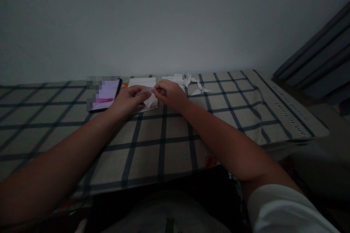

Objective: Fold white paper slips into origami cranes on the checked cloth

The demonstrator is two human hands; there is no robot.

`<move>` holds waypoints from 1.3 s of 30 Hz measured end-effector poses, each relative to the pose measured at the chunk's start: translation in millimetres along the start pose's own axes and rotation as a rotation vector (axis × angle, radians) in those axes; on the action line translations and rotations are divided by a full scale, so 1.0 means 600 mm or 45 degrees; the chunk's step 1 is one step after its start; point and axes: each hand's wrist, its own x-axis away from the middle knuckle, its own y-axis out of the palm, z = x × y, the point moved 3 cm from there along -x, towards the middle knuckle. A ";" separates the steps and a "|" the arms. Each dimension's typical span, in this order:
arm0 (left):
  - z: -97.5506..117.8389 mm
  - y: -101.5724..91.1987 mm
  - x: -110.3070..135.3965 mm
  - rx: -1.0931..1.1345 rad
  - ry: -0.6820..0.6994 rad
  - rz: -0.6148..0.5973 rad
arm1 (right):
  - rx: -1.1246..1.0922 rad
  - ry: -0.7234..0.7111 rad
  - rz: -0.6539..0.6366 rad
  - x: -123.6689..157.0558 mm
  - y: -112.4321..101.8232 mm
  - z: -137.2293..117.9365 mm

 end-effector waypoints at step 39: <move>0.000 0.001 -0.006 0.466 -0.017 0.004 | -1.290 0.701 -0.289 0.007 0.022 0.024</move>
